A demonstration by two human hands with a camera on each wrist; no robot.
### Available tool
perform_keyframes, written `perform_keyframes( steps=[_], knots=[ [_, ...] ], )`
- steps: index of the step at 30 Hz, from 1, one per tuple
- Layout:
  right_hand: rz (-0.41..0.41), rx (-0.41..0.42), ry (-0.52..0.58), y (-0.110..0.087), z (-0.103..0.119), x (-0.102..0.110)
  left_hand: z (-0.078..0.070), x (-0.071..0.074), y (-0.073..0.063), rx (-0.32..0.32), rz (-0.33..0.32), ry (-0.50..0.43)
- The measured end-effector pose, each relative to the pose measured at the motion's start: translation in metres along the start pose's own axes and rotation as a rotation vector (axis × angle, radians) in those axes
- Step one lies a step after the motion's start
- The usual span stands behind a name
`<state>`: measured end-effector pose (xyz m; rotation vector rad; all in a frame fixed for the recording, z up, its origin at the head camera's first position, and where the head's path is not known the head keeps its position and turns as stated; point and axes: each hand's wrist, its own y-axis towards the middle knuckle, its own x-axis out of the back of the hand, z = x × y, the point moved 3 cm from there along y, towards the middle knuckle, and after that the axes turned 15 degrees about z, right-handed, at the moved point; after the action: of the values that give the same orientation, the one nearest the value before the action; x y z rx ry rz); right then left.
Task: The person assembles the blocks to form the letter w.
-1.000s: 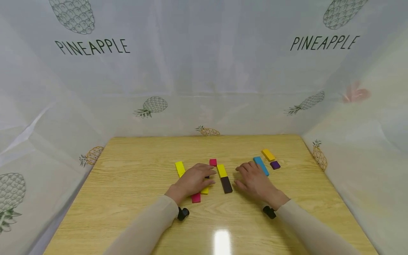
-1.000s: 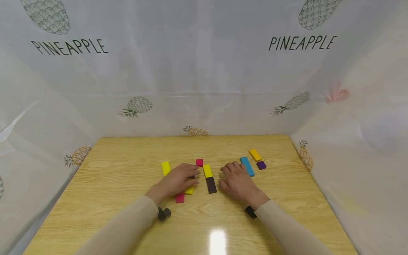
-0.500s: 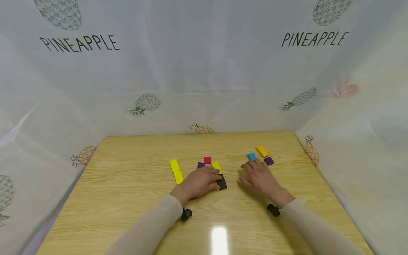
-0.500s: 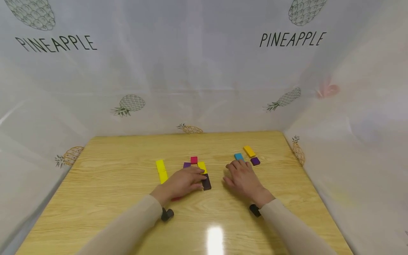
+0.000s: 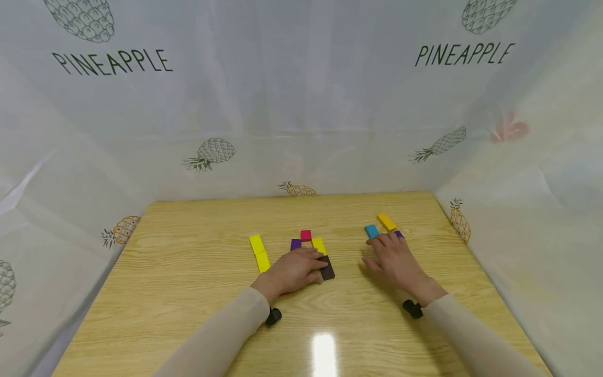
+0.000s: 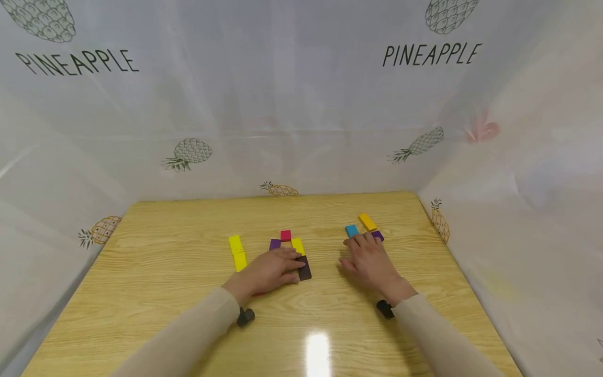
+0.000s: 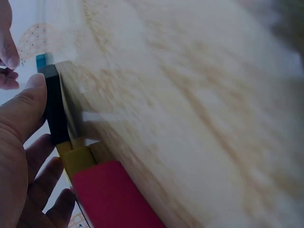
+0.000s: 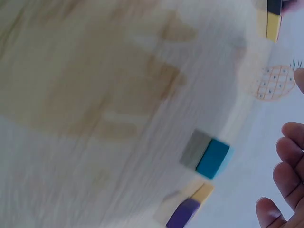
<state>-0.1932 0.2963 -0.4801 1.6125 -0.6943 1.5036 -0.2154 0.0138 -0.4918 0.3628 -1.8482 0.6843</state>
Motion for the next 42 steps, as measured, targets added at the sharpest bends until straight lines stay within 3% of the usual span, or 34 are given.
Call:
perform_keyframes(
  steps=[12,21,31,42],
  knots=[
    [0.006,-0.16,0.055,-0.019,-0.038,0.012,0.004,-0.004,-0.001,-0.025,-0.011,0.03],
    [0.079,-0.259,0.044,-0.027,-0.067,0.017,0.005,-0.004,0.0,-0.018,0.006,0.049],
    [0.162,-0.222,0.016,-0.024,-0.09,0.01,0.005,-0.004,0.001,0.002,0.022,0.039],
    [0.255,-0.225,0.03,-0.02,-0.095,0.003,0.005,-0.005,0.001,0.01,0.023,0.039]
  ],
)
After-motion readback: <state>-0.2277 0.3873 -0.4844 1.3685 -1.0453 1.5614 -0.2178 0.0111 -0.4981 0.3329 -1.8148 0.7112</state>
